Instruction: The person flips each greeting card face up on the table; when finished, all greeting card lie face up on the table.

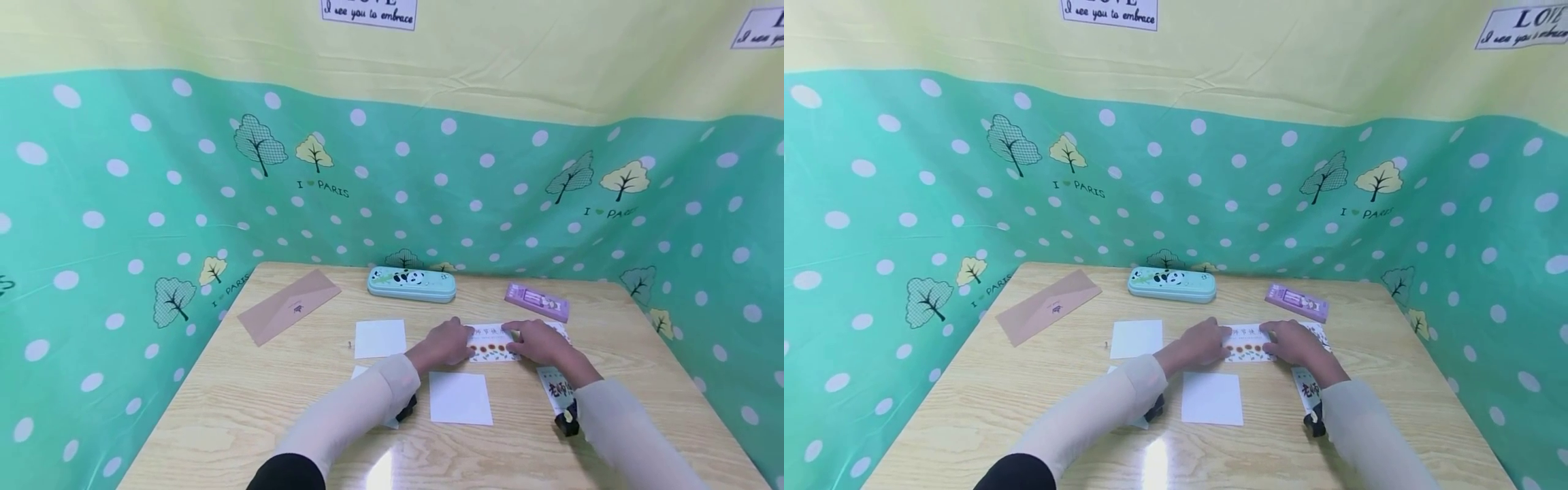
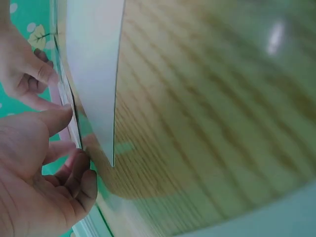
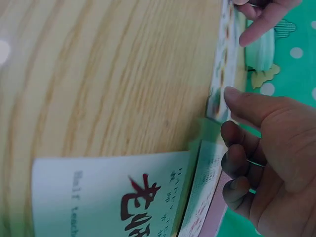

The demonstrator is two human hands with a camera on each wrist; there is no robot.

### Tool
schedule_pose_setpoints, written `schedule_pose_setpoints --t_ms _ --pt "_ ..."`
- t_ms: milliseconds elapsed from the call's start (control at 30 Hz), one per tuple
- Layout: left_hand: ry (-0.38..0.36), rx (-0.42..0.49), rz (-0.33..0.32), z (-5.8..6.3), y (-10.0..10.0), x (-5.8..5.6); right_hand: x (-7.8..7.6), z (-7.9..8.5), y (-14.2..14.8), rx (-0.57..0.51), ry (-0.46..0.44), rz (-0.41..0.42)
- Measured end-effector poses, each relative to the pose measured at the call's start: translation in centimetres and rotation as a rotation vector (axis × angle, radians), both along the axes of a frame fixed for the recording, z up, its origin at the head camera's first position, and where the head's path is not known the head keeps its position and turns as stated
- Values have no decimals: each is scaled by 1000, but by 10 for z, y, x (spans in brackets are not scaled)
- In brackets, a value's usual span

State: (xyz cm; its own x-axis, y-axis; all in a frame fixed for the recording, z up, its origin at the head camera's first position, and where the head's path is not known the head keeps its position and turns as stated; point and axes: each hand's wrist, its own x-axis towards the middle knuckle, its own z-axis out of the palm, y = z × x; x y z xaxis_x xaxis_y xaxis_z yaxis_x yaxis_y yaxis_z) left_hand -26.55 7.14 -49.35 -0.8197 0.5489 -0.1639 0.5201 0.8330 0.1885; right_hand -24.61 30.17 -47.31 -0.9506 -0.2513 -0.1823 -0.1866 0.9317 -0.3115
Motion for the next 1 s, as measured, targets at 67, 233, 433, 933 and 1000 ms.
schedule_pose_setpoints --t_ms 67,233,433,933,1000 --pt "6 12 -17 -2 -4 1 2 1 -2 -14 6 0" --pt "23 55 -51 2 -20 4 7 9 -6 -63 30 4" --pt "-27 121 -41 19 -43 12 17 16 -12 -107 46 57" --pt "-103 96 -121 22 -85 50 49 11 -36 -236 9 234" --pt "-98 89 -137 21 -87 56 53 10 -36 -246 -18 231"
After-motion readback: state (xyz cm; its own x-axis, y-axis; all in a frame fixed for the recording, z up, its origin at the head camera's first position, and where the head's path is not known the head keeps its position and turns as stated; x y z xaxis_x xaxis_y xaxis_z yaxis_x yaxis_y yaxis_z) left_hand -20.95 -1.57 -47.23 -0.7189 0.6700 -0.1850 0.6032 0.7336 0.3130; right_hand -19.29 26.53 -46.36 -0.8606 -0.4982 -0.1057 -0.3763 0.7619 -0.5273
